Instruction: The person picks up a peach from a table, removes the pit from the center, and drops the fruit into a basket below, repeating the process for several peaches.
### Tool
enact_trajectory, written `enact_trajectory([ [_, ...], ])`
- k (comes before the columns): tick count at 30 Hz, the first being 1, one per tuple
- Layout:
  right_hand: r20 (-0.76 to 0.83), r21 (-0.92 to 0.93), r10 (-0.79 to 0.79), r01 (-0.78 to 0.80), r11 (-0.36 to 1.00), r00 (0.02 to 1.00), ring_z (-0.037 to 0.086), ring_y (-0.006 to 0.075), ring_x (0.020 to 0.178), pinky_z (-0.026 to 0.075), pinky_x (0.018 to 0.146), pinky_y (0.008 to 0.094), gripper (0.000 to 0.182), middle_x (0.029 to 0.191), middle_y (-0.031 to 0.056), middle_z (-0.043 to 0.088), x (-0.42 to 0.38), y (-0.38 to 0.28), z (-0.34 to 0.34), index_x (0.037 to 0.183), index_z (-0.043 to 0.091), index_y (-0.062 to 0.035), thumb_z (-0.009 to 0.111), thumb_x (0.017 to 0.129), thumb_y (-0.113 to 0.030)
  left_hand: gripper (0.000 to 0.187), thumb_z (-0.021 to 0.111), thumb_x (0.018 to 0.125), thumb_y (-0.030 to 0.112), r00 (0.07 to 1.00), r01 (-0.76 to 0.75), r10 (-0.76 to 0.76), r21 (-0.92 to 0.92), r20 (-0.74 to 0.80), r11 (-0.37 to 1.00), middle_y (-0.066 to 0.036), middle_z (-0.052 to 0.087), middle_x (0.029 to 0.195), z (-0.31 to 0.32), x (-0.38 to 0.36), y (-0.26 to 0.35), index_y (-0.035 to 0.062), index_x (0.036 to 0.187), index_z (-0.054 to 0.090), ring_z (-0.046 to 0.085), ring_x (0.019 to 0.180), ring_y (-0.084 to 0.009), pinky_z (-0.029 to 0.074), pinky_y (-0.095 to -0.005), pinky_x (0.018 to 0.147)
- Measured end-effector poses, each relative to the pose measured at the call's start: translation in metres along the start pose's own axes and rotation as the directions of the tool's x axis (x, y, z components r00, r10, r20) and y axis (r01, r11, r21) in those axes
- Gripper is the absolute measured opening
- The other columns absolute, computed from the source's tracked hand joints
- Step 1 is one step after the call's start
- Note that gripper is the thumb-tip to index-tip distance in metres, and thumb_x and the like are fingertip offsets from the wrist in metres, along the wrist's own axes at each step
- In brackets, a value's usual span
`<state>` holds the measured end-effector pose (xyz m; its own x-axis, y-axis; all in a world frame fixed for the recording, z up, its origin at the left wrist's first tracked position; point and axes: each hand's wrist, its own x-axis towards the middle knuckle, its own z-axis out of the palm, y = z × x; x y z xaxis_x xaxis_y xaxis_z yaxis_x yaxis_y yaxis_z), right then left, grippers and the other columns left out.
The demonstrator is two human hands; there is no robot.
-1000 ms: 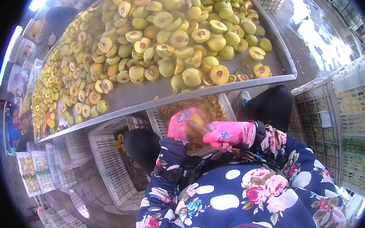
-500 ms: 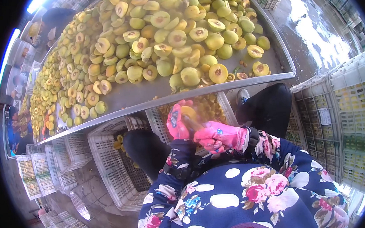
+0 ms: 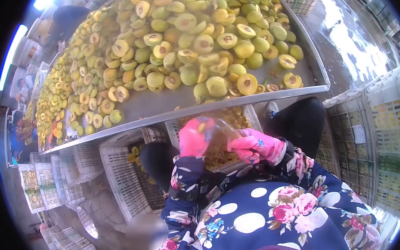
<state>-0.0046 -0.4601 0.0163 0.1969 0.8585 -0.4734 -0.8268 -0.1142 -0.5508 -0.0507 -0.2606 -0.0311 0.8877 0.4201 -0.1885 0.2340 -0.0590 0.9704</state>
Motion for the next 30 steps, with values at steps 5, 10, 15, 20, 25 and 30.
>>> enact_trajectory([
  [5, -0.163, -0.280, 0.081, -0.125, 0.952, 0.983, 0.037, 0.0077, 0.036, 0.030, 0.034, 0.0219, 0.023, 0.048, -0.0010, 0.042, 0.004, 0.024, -0.043, 0.075, 0.051, -0.0054, 0.053, 0.085, -0.026, 0.018, 0.065, 0.079, 0.018, 0.950, 0.038, -0.002, 0.109, -0.313, 0.993, -0.007, 0.062, 0.070, -0.095, -0.020, 0.045, 0.0006, 0.086, 0.065, 0.058, 0.061, -0.0119, 0.045, -0.0242, 0.054],
  [10, -0.240, -0.260, 0.110, -0.174, 0.950, 0.965, 0.038, 0.0081, 0.038, 0.031, 0.037, 0.0221, 0.034, 0.047, -0.0009, 0.041, 0.000, 0.019, -0.039, 0.057, 0.046, -0.0087, 0.054, 0.083, -0.030, 0.032, 0.061, 0.082, 0.024, 0.937, 0.102, 0.148, 0.650, -0.317, 0.753, -0.015, 0.064, 0.092, -0.234, 0.017, 0.020, 0.0017, 0.105, 0.060, 0.062, 0.085, -0.0244, 0.048, -0.0317, 0.073],
  [15, -0.212, -0.244, 0.142, -0.193, 0.950, 0.967, 0.040, 0.0078, 0.038, 0.031, 0.036, 0.0220, 0.030, 0.050, -0.0008, 0.044, 0.010, 0.026, -0.040, 0.061, 0.047, -0.0083, 0.058, 0.082, -0.028, 0.044, 0.063, 0.079, 0.021, 0.936, -0.147, 0.323, 0.684, -0.137, 0.714, -0.015, 0.061, 0.105, -0.197, 0.122, 0.048, 0.0029, 0.117, 0.052, 0.061, 0.089, -0.0217, 0.047, -0.0298, 0.076],
  [20, -0.285, -0.115, 0.156, -0.195, 0.974, 0.946, 0.041, 0.0074, 0.039, 0.033, 0.036, 0.0219, 0.027, 0.053, 0.0002, 0.045, 0.009, 0.023, -0.042, 0.066, 0.049, -0.0087, 0.061, 0.081, -0.028, 0.046, 0.068, 0.072, 0.015, 0.934, -0.252, 0.356, 0.654, -0.028, 0.713, -0.015, 0.061, 0.100, -0.183, 0.219, -0.014, 0.0022, 0.113, 0.051, 0.061, 0.081, -0.0201, 0.049, -0.0298, 0.068],
  [25, -0.255, -0.167, 0.169, -0.216, 0.962, 0.952, 0.042, 0.0073, 0.039, 0.033, 0.036, 0.0217, 0.024, 0.054, 0.0000, 0.046, 0.012, 0.019, -0.043, 0.070, 0.050, -0.0086, 0.060, 0.081, -0.027, 0.039, 0.069, 0.073, 0.017, 0.979, 0.145, -0.082, 0.359, -0.184, 0.922, -0.008, 0.060, 0.082, -0.174, 0.181, 0.008, -0.0007, 0.103, 0.051, 0.056, 0.059, -0.0142, 0.046, -0.0260, 0.050],
  [30, -0.267, -0.230, 0.101, -0.165, 0.959, 0.958, 0.043, 0.0072, 0.039, 0.035, 0.037, 0.0199, 0.020, 0.055, -0.0001, 0.048, 0.004, -0.002, -0.025, 0.081, 0.049, -0.0093, 0.059, 0.082, -0.027, 0.040, 0.066, 0.079, 0.019, 0.981, 0.161, -0.181, -0.213, -0.075, 0.964, -0.006, 0.062, 0.093, -0.165, 0.120, 0.047, 0.0024, 0.112, 0.050, 0.059, 0.065, -0.0155, 0.046, -0.0224, 0.049],
])
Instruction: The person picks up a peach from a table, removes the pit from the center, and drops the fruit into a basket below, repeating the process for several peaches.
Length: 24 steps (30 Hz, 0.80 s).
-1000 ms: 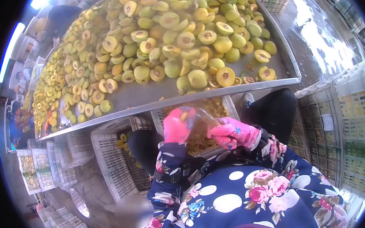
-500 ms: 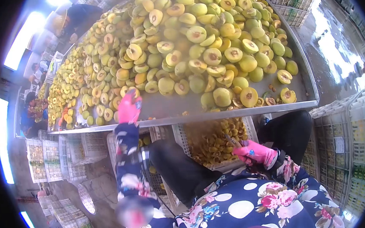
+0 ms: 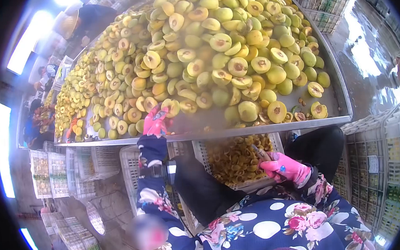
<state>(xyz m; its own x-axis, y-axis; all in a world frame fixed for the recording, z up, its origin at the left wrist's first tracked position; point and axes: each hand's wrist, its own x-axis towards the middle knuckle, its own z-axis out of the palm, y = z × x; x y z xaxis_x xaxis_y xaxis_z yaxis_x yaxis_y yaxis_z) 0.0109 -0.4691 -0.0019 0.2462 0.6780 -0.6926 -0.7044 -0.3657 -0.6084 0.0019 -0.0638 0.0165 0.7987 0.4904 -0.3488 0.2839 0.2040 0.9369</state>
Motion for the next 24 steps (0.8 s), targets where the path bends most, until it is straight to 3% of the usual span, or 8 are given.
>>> enact_trajectory([
  [1, 0.003, 0.008, -0.038, 0.038, 0.999, 0.999, 0.044, 0.0073, 0.039, 0.035, 0.037, 0.0200, 0.021, 0.055, 0.0000, 0.048, -0.002, -0.005, 0.002, 0.082, 0.049, -0.0092, 0.059, 0.082, -0.027, 0.040, 0.065, 0.081, 0.020, 1.000, 0.007, -0.003, -0.172, 0.025, 0.985, -0.006, 0.062, 0.095, 0.005, -0.016, 0.003, 0.0031, 0.114, 0.050, 0.059, 0.065, -0.0151, 0.045, -0.0211, 0.049],
  [2, 0.004, 0.016, -0.075, 0.075, 0.997, 0.997, 0.044, 0.0075, 0.039, 0.036, 0.037, 0.0202, 0.021, 0.055, 0.0001, 0.048, -0.008, -0.012, 0.006, 0.084, 0.048, -0.0092, 0.060, 0.082, -0.027, 0.042, 0.064, 0.081, 0.021, 0.997, -0.019, 0.029, -0.157, 0.067, 0.987, -0.006, 0.061, 0.099, 0.008, -0.026, 0.002, 0.0038, 0.116, 0.049, 0.061, 0.074, -0.0163, 0.046, -0.0225, 0.050],
  [6, 0.045, 0.051, -0.252, 0.249, 0.967, 0.967, 0.046, 0.0083, 0.040, 0.036, 0.035, 0.0204, 0.025, 0.057, 0.0009, 0.050, -0.015, -0.026, 0.012, 0.094, 0.048, -0.0057, 0.060, 0.083, -0.024, 0.044, 0.066, 0.080, 0.019, 0.976, -0.035, 0.069, -0.166, 0.205, 0.986, -0.006, 0.059, 0.105, 0.043, -0.078, 0.007, 0.0037, 0.117, 0.049, 0.059, 0.086, -0.0162, 0.047, -0.0241, 0.052],
  [11, 0.013, 0.035, -0.444, 0.444, 0.896, 0.896, 0.047, 0.0080, 0.039, 0.036, 0.034, 0.0203, 0.030, 0.060, 0.0021, 0.053, -0.031, -0.048, 0.033, 0.102, 0.047, -0.0031, 0.062, 0.083, -0.020, 0.047, 0.065, 0.081, 0.016, 0.920, -0.005, 0.092, -0.224, 0.381, 0.975, -0.009, 0.060, 0.104, 0.091, -0.124, 0.007, 0.0008, 0.122, 0.046, 0.060, 0.086, -0.0152, 0.050, -0.0225, 0.063],
  [15, -0.040, 0.181, -0.587, 0.584, 0.791, 0.808, 0.048, 0.0055, 0.045, 0.035, 0.036, 0.0190, 0.039, 0.072, 0.0003, 0.055, -0.032, -0.053, 0.040, 0.110, 0.047, -0.0020, 0.066, 0.080, -0.018, 0.049, 0.064, 0.080, 0.014, 0.893, 0.024, 0.069, -0.200, 0.445, 0.980, -0.010, 0.059, 0.107, 0.123, -0.150, 0.001, -0.0001, 0.123, 0.044, 0.059, 0.090, -0.0150, 0.049, -0.0224, 0.069],
  [19, -0.151, -0.085, -0.650, 0.645, 0.759, 0.745, 0.044, 0.0021, 0.050, 0.035, 0.043, 0.0166, 0.040, 0.076, -0.0006, 0.056, -0.031, -0.053, 0.041, 0.114, 0.048, -0.0006, 0.064, 0.080, -0.015, 0.048, 0.061, 0.082, 0.012, 0.890, -0.019, 0.096, -0.175, 0.447, 0.984, -0.009, 0.057, 0.111, 0.150, -0.165, -0.017, -0.0015, 0.124, 0.044, 0.056, 0.097, -0.0154, 0.046, -0.0254, 0.081],
  [20, -0.145, -0.128, -0.647, 0.634, 0.763, 0.749, 0.048, 0.0055, 0.059, 0.042, 0.052, 0.0204, 0.038, 0.079, 0.0010, 0.057, -0.032, -0.051, 0.038, 0.114, 0.049, 0.0004, 0.062, 0.081, -0.016, 0.047, 0.060, 0.082, 0.012, 0.896, -0.020, 0.104, -0.193, 0.432, 0.981, -0.009, 0.057, 0.111, 0.153, -0.165, -0.026, -0.0014, 0.124, 0.044, 0.055, 0.098, -0.0156, 0.045, -0.0261, 0.083],
  [24, -0.138, -0.428, -0.809, 0.703, 0.568, 0.571, 0.057, 0.0177, 0.076, 0.045, 0.070, 0.0287, 0.038, 0.088, 0.0100, 0.061, -0.029, -0.042, 0.038, 0.113, 0.051, -0.0001, 0.061, 0.080, -0.015, 0.037, 0.053, 0.087, 0.016, 0.937, -0.085, 0.185, -0.319, 0.298, 0.944, -0.007, 0.057, 0.106, 0.173, -0.164, -0.060, -0.0004, 0.119, 0.048, 0.054, 0.096, -0.0152, 0.044, -0.0287, 0.083],
])
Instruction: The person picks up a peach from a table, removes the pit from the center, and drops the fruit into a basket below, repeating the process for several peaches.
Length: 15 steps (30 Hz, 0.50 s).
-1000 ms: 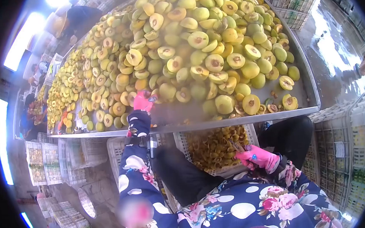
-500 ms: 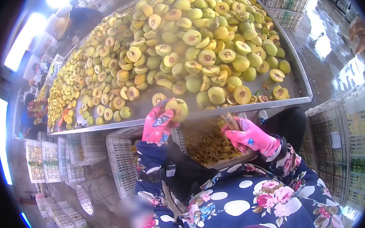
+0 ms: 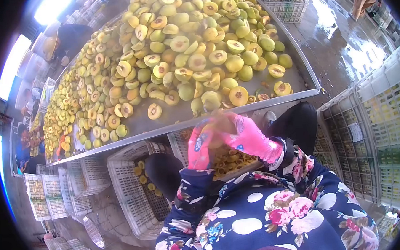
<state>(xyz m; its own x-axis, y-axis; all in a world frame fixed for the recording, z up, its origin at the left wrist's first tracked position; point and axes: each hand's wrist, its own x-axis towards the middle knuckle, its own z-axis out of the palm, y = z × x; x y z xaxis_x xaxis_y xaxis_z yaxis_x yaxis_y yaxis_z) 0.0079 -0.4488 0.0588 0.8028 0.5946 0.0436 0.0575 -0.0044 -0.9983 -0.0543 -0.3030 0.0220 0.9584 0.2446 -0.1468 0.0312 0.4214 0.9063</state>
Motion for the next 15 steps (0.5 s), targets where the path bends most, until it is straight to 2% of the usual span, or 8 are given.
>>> enact_trajectory([
  [1, -0.005, -0.056, -0.027, 0.027, 0.998, 1.000, 0.058, 0.0205, 0.081, 0.045, 0.074, 0.0302, 0.038, 0.091, 0.0124, 0.061, -0.001, -0.001, 0.000, 0.112, 0.051, -0.0001, 0.061, 0.079, -0.014, 0.033, 0.050, 0.088, 0.015, 0.999, -0.011, 0.010, -0.031, -0.038, 0.999, -0.007, 0.058, 0.103, -0.001, 0.002, -0.010, -0.0005, 0.118, 0.049, 0.055, 0.094, -0.0150, 0.045, -0.0293, 0.082],
  [3, 0.004, -0.159, -0.064, 0.064, 0.985, 0.998, 0.059, 0.0246, 0.086, 0.045, 0.078, 0.0319, 0.038, 0.095, 0.0157, 0.061, -0.003, 0.003, -0.001, 0.112, 0.052, -0.0008, 0.061, 0.076, -0.012, 0.032, 0.047, 0.090, 0.018, 0.976, -0.203, 0.216, 0.310, -0.007, 0.929, -0.006, 0.057, 0.100, 0.001, 0.006, -0.023, 0.0005, 0.117, 0.049, 0.054, 0.092, -0.0139, 0.045, -0.0283, 0.079],
  [5, 0.036, -0.250, -0.083, 0.090, 0.964, 0.996, 0.059, 0.0272, 0.087, 0.045, 0.077, 0.0322, 0.040, 0.096, 0.0176, 0.060, -0.002, 0.014, -0.004, 0.112, 0.053, -0.0020, 0.062, 0.074, -0.010, 0.030, 0.047, 0.091, 0.019, 0.978, -0.174, 0.198, 0.272, -0.063, 0.946, -0.005, 0.058, 0.097, 0.003, 0.006, -0.026, 0.0013, 0.115, 0.051, 0.054, 0.089, -0.0126, 0.045, -0.0265, 0.075],
  [7, 0.039, -0.248, -0.117, 0.123, 0.961, 0.992, 0.059, 0.0287, 0.087, 0.045, 0.076, 0.0331, 0.040, 0.095, 0.0180, 0.060, -0.001, 0.017, -0.003, 0.111, 0.053, -0.0016, 0.061, 0.073, -0.010, 0.028, 0.048, 0.091, 0.020, 0.981, 0.053, -0.083, -0.165, -0.177, 0.985, -0.004, 0.058, 0.094, 0.017, -0.001, -0.007, 0.0018, 0.112, 0.053, 0.055, 0.085, -0.0111, 0.045, -0.0239, 0.071],
  [10, 0.060, -0.146, -0.051, 0.060, 0.988, 0.997, 0.059, 0.0290, 0.086, 0.045, 0.075, 0.0341, 0.038, 0.093, 0.0181, 0.060, 0.001, 0.017, -0.004, 0.108, 0.054, -0.0012, 0.060, 0.072, -0.009, 0.027, 0.051, 0.089, 0.014, 0.982, 0.054, -0.034, 0.105, -0.183, 0.993, -0.007, 0.060, 0.102, 0.013, 0.000, -0.002, -0.0015, 0.111, 0.055, 0.055, 0.091, -0.0118, 0.044, -0.0247, 0.079],
  [11, 0.076, -0.097, -0.010, 0.018, 0.995, 0.997, 0.059, 0.0288, 0.085, 0.045, 0.075, 0.0344, 0.037, 0.092, 0.0181, 0.060, 0.001, 0.016, -0.004, 0.107, 0.054, -0.0011, 0.060, 0.072, -0.009, 0.026, 0.052, 0.089, 0.013, 0.980, 0.030, -0.004, 0.129, -0.199, 0.991, -0.007, 0.061, 0.100, 0.014, -0.002, -0.004, -0.0018, 0.109, 0.055, 0.055, 0.089, -0.0114, 0.044, -0.0242, 0.078],
  [13, 0.068, -0.169, 0.050, -0.038, 0.985, 0.996, 0.059, 0.0258, 0.082, 0.045, 0.074, 0.0332, 0.034, 0.090, 0.0174, 0.061, 0.003, 0.009, -0.002, 0.104, 0.055, -0.0002, 0.059, 0.071, -0.009, 0.024, 0.054, 0.088, 0.011, 0.972, -0.017, 0.058, 0.181, -0.226, 0.983, -0.006, 0.061, 0.097, 0.016, -0.004, -0.009, -0.0026, 0.107, 0.056, 0.056, 0.087, -0.0106, 0.045, -0.0231, 0.077],
  [15, 0.085, -0.179, 0.065, -0.049, 0.983, 0.994, 0.059, 0.0223, 0.080, 0.045, 0.074, 0.0319, 0.032, 0.087, 0.0165, 0.061, 0.006, 0.009, -0.002, 0.101, 0.056, 0.0002, 0.059, 0.071, -0.009, 0.024, 0.055, 0.087, 0.011, 0.968, 0.008, 0.028, 0.139, -0.250, 0.990, -0.006, 0.061, 0.097, 0.016, -0.004, -0.012, -0.0030, 0.107, 0.056, 0.055, 0.085, -0.0099, 0.045, -0.0220, 0.076],
])
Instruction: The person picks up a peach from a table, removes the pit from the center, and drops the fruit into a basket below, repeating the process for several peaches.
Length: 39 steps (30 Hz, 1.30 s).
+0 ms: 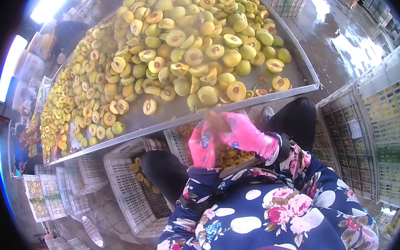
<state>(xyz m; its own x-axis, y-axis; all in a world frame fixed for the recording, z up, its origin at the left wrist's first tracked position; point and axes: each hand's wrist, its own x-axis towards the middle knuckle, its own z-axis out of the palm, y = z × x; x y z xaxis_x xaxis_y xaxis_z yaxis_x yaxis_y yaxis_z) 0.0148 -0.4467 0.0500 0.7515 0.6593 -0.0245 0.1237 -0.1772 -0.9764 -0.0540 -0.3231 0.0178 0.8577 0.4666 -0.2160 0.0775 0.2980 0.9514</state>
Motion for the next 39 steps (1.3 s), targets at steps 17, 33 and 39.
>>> enact_trajectory([
  [17, 0.188, -0.224, 0.090, -0.046, 0.973, 0.978, 0.058, 0.0337, 0.063, 0.043, 0.055, 0.0373, 0.030, 0.072, 0.0205, 0.058, -0.031, -0.003, 0.010, 0.100, 0.047, -0.0003, 0.057, 0.084, -0.023, 0.041, 0.038, 0.093, 0.037, 0.973, 0.229, -0.219, -0.482, 0.077, 0.846, -0.015, 0.057, 0.105, -0.036, 0.011, 0.014, 0.0019, 0.110, 0.051, 0.057, 0.090, -0.0255, 0.049, -0.0372, 0.074],
  [33, 0.095, -0.277, -0.229, 0.246, 0.929, 0.969, 0.055, 0.0379, 0.061, 0.041, 0.051, 0.0418, 0.021, 0.068, 0.0200, 0.054, -0.021, 0.121, 0.067, 0.086, 0.043, -0.0020, 0.055, 0.084, -0.019, 0.041, 0.039, 0.093, 0.034, 0.991, 0.132, -0.125, -0.378, 0.042, 0.917, -0.015, 0.057, 0.100, -0.021, -0.001, 0.010, -0.0013, 0.110, 0.052, 0.055, 0.086, -0.0218, 0.047, -0.0327, 0.075],
  [39, 0.199, -0.183, 0.128, -0.091, 0.979, 0.972, 0.056, 0.0373, 0.063, 0.042, 0.052, 0.0420, 0.021, 0.068, 0.0191, 0.054, -0.034, 0.038, 0.038, 0.089, 0.042, -0.0010, 0.053, 0.085, -0.018, 0.035, 0.046, 0.091, 0.029, 0.991, 0.057, -0.091, -0.313, -0.095, 0.948, -0.014, 0.060, 0.093, -0.014, -0.001, 0.002, -0.0017, 0.105, 0.055, 0.058, 0.078, -0.0203, 0.049, -0.0296, 0.067],
])
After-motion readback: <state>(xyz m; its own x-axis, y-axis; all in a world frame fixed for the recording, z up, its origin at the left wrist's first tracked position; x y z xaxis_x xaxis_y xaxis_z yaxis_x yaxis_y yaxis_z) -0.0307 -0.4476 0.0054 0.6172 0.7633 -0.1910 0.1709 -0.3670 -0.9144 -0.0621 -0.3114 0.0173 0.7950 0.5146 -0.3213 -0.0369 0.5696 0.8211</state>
